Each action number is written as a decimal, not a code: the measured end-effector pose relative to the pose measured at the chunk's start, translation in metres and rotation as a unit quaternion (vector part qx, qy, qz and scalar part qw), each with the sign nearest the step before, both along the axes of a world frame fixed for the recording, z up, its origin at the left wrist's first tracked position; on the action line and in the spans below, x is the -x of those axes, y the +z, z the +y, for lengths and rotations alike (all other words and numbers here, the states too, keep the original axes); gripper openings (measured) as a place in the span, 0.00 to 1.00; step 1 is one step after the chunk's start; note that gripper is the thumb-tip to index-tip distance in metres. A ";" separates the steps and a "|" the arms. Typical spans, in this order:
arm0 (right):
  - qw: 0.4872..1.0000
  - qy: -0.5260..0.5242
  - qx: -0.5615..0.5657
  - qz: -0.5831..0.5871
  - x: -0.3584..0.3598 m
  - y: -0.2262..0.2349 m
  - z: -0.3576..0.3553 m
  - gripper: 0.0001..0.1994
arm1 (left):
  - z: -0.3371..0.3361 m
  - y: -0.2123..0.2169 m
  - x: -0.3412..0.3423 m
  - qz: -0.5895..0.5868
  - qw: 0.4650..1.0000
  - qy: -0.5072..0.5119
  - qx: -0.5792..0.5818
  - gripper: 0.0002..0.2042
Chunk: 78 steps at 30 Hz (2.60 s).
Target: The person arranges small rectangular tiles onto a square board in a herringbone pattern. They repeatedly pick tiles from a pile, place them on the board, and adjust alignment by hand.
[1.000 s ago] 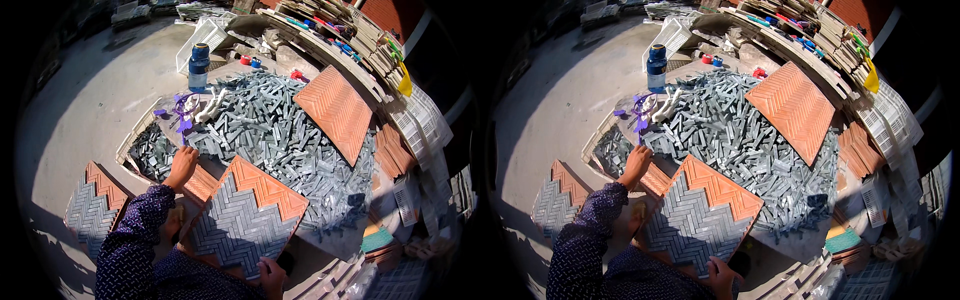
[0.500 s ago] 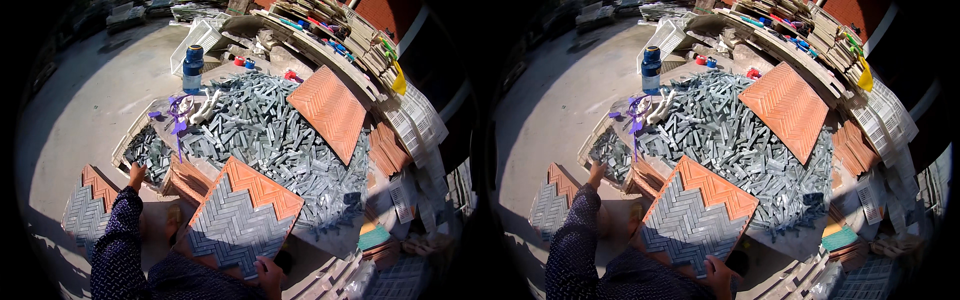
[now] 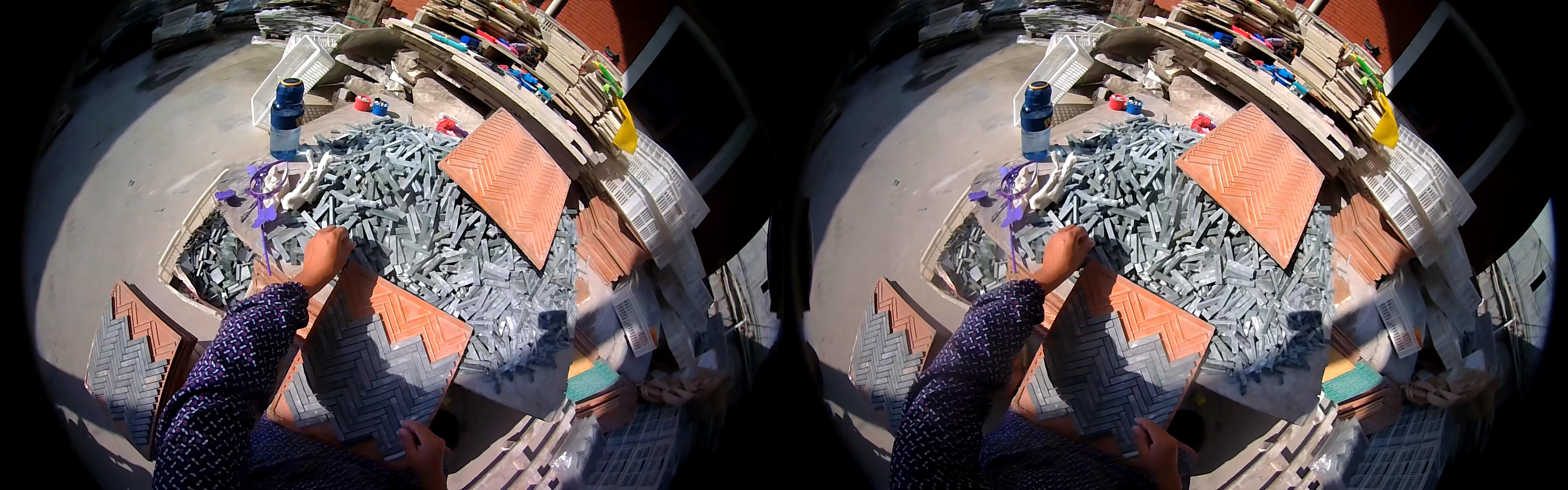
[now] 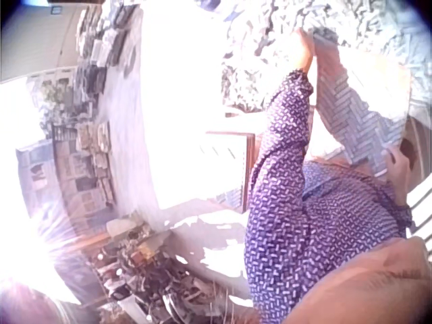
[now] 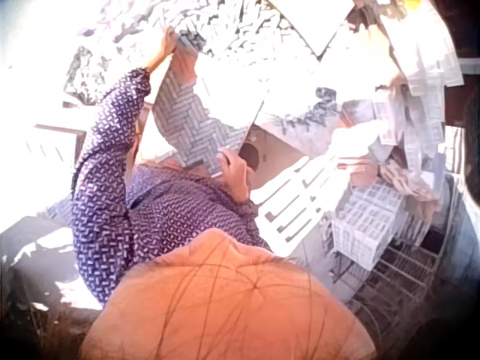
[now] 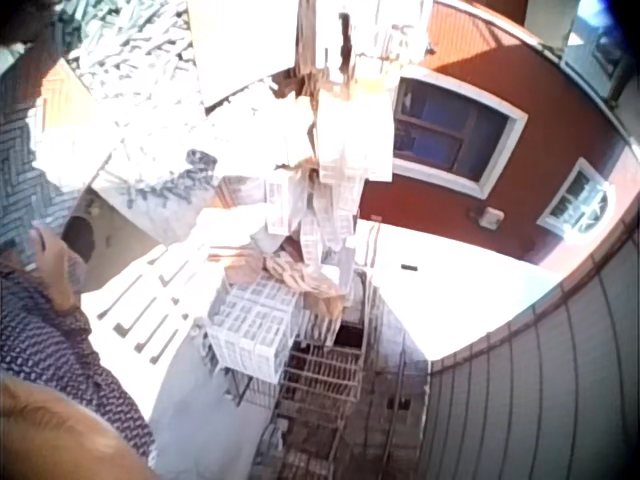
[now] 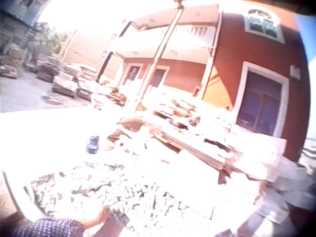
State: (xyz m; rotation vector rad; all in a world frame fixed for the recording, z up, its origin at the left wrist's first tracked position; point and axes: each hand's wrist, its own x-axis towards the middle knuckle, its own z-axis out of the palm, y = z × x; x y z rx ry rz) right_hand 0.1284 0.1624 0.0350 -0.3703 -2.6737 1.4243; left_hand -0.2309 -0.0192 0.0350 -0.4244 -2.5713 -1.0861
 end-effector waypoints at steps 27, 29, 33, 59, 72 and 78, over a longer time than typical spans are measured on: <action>0.968 0.002 0.237 0.085 0.079 0.058 0.013 0.11 | 0.007 0.027 -0.170 -0.123 0.917 -0.320 -0.201 0.08; 0.955 0.010 0.292 0.050 0.084 0.055 0.018 0.12 | 0.002 0.030 -0.174 -0.147 0.913 -0.323 -0.202 0.09; 0.940 -0.008 0.340 0.013 0.087 0.053 0.011 0.11 | -0.008 0.036 -0.178 -0.103 0.916 -0.348 -0.173 0.09; 0.958 0.153 -0.182 0.159 0.220 0.019 0.012 0.12 | -0.071 -0.025 -0.233 -0.117 0.959 -0.202 -0.161 0.09; 0.936 0.245 -0.182 0.176 0.241 0.006 0.004 0.09 | -0.082 -0.032 -0.236 -0.132 0.962 -0.174 -0.166 0.08; 0.934 0.242 -0.184 0.188 0.242 -0.007 0.006 0.07 | -0.078 -0.030 -0.236 -0.136 0.959 -0.183 -0.167 0.07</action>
